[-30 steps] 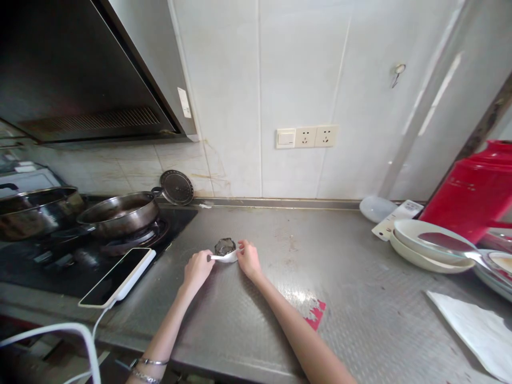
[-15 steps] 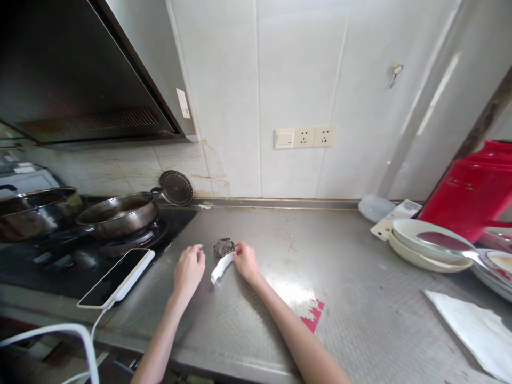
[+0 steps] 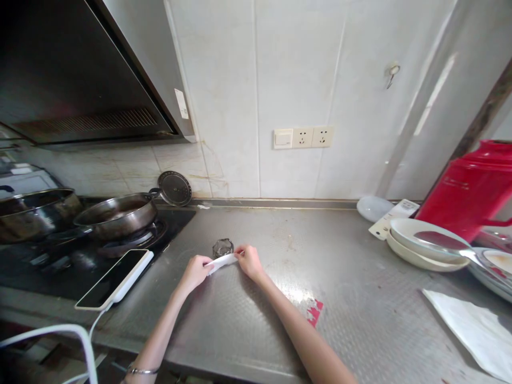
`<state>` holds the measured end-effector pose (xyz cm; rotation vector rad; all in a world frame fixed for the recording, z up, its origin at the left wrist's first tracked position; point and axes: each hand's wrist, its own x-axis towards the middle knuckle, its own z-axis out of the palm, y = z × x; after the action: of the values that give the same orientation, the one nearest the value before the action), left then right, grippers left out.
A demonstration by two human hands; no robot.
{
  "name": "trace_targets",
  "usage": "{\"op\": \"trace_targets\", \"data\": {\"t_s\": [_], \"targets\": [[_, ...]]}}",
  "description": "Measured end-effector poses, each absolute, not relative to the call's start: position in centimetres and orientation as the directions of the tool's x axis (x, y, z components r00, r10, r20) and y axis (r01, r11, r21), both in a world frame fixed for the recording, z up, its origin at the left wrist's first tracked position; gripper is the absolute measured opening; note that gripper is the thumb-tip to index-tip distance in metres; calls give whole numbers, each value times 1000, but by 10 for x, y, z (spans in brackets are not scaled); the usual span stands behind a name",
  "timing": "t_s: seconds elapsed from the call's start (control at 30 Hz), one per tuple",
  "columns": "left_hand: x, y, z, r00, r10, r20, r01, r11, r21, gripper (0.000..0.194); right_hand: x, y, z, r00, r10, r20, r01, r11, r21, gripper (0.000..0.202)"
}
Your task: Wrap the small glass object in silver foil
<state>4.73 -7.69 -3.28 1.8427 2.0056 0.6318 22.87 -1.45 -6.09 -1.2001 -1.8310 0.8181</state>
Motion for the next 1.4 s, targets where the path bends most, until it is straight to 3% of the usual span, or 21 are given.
{"op": "trace_targets", "data": {"t_s": [0.23, 0.4, 0.53, 0.63, 1.03, 1.2, 1.4], "targets": [[47, -65, -39, -276, 956, 98, 840, 190, 508, 19, 212, -7, -78, -132, 954, 270, 414, 301, -859, 18], [46, -56, -50, -371, 908, 196, 794, 200, 574, 46, 204, -1, -90, -83, 960, 268, 368, 279, -887, 29], [42, -39, -65, -291, 942, 165, 516, 9, 856, 69, 198, 0, -96, -118, 953, 280, 311, 303, -901, 41], [38, -25, -75, -224, 969, 107, 407, -6, 913, 74, 194, 0, -96, -152, 941, 304, 278, 335, -900, 44], [8, -9, -73, 37, 999, 18, 252, -27, 967, 75, 193, 14, -98, -306, 895, 326, 127, 377, -917, 60], [0, 0, -59, 142, 990, -17, 304, -27, 952, 79, 211, 26, -91, -474, 822, 315, 28, 372, -928, 58], [0, 2, -44, 212, 977, -19, 410, -71, 909, 69, 220, 33, -74, -622, 720, 308, -44, 361, -932, 61]]}}
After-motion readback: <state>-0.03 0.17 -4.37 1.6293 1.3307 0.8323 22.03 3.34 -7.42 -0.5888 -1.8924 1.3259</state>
